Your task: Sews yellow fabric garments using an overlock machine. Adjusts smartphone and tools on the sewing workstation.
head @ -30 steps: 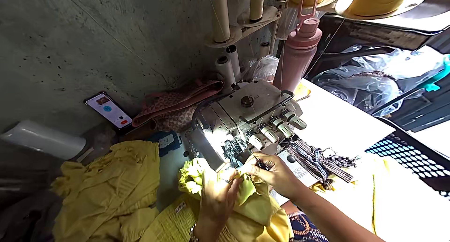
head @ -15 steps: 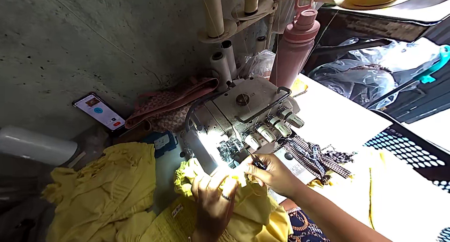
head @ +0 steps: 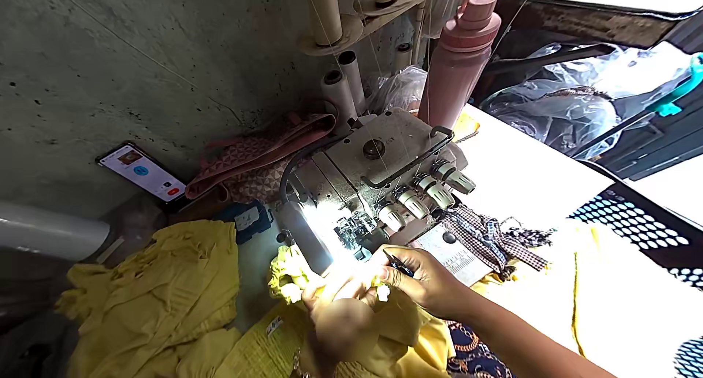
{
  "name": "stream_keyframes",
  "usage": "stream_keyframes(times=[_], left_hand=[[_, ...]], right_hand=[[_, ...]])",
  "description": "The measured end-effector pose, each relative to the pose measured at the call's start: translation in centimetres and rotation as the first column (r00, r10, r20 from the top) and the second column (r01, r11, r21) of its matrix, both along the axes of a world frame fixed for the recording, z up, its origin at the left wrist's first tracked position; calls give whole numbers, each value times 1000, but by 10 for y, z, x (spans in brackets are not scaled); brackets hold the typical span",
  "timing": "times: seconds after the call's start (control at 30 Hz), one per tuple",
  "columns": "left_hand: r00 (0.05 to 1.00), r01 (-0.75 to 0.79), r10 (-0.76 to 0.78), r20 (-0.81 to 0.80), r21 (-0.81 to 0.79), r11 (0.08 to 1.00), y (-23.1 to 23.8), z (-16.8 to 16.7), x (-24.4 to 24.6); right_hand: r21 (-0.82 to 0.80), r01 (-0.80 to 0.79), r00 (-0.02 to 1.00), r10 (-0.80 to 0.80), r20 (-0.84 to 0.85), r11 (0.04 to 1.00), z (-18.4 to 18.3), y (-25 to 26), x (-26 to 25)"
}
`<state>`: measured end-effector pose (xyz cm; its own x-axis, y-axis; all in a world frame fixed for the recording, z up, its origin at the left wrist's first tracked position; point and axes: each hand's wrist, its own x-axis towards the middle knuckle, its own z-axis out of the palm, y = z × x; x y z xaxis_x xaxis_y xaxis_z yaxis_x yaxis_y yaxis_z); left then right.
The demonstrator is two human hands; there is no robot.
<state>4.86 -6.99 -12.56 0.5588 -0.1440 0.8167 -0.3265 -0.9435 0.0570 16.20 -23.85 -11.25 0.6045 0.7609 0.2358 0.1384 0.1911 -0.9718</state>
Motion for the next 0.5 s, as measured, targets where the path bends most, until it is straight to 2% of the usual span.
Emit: stream_keyframes(times=[0.07, 0.2, 0.3, 0.43, 0.5], left_hand=[[999, -14, 12, 42, 33, 999, 0, -2, -2], [997, -18, 20, 68, -32, 999, -3, -2, -4], [997, -3, 4, 73, -19, 1000, -2, -1, -4], [999, -12, 12, 35, 1, 1000, 0, 0, -6], [1000, 0, 0, -3, -83, 997, -1, 2, -4]], right_hand=[[1, -12, 1000, 12, -5, 1000, -1, 1, 0], [-7, -37, 997, 37, -73, 999, -2, 0, 1], [-17, -40, 996, 38, -83, 999, -1, -1, 1], [-2, -21, 1000, 21, 8, 1000, -2, -2, 0], [24, -1, 996, -1, 86, 1000, -4, -2, 0]])
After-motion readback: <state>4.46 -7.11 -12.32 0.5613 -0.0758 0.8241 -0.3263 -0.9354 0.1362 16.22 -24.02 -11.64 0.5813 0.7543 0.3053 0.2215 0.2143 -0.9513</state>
